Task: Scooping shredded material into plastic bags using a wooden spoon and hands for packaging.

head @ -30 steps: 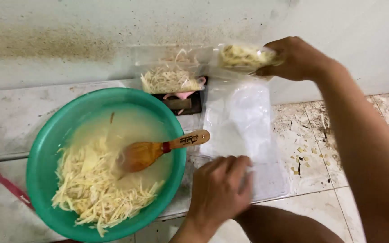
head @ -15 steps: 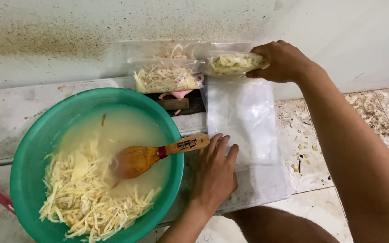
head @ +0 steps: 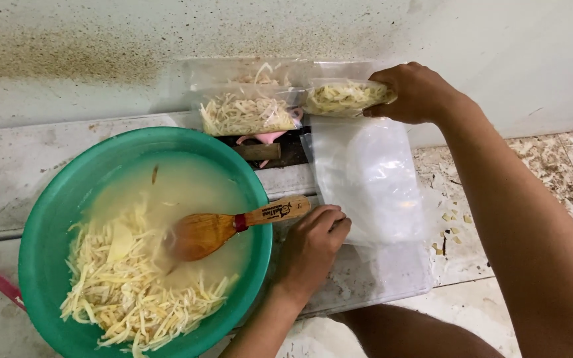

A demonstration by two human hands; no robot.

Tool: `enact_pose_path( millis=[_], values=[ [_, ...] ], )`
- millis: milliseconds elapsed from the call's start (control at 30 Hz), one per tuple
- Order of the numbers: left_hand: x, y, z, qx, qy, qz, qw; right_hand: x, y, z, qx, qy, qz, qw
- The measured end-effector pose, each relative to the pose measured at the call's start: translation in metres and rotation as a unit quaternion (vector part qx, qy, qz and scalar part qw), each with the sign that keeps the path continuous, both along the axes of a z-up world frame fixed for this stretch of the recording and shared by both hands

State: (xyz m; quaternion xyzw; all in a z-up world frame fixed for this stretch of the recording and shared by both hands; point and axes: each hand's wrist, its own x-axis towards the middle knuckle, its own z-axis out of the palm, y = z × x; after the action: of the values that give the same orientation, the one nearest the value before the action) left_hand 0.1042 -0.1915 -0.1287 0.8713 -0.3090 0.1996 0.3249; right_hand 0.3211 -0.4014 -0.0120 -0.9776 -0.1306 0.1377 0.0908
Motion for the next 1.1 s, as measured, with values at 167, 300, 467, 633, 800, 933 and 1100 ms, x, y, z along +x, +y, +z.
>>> enact_pose_path(
  millis=[167,300,467,633,800,933,1100],
  values=[
    [-0.025,0.021,0.026,-0.053,0.028,0.003,0.998,-0.001,0.002,0.002,-0.019,0.001,-0.004,1.000],
    [-0.045,0.030,0.020,-0.041,0.035,0.059,0.997,0.003,0.004,-0.004,-0.016,0.021,-0.003,1.000],
    [-0.055,0.024,0.026,0.047,0.084,0.088,0.991,-0.002,0.021,-0.001,-0.105,0.043,-0.022,0.993],
    [-0.063,0.023,0.036,0.107,0.132,0.068,0.983,-0.008,0.005,-0.018,-0.080,-0.154,0.057,0.983],
    [-0.068,0.017,0.045,0.061,0.107,0.032,0.992,-0.030,0.013,-0.039,-0.072,-0.396,0.176,0.899],
    [-0.074,0.011,0.053,0.051,0.114,0.005,0.992,-0.041,0.038,-0.060,0.002,-0.363,0.175,0.915],
    [-0.089,0.005,0.064,-0.038,0.081,-0.028,0.996,-0.044,0.048,-0.080,0.044,-0.422,0.148,0.893]
  ],
)
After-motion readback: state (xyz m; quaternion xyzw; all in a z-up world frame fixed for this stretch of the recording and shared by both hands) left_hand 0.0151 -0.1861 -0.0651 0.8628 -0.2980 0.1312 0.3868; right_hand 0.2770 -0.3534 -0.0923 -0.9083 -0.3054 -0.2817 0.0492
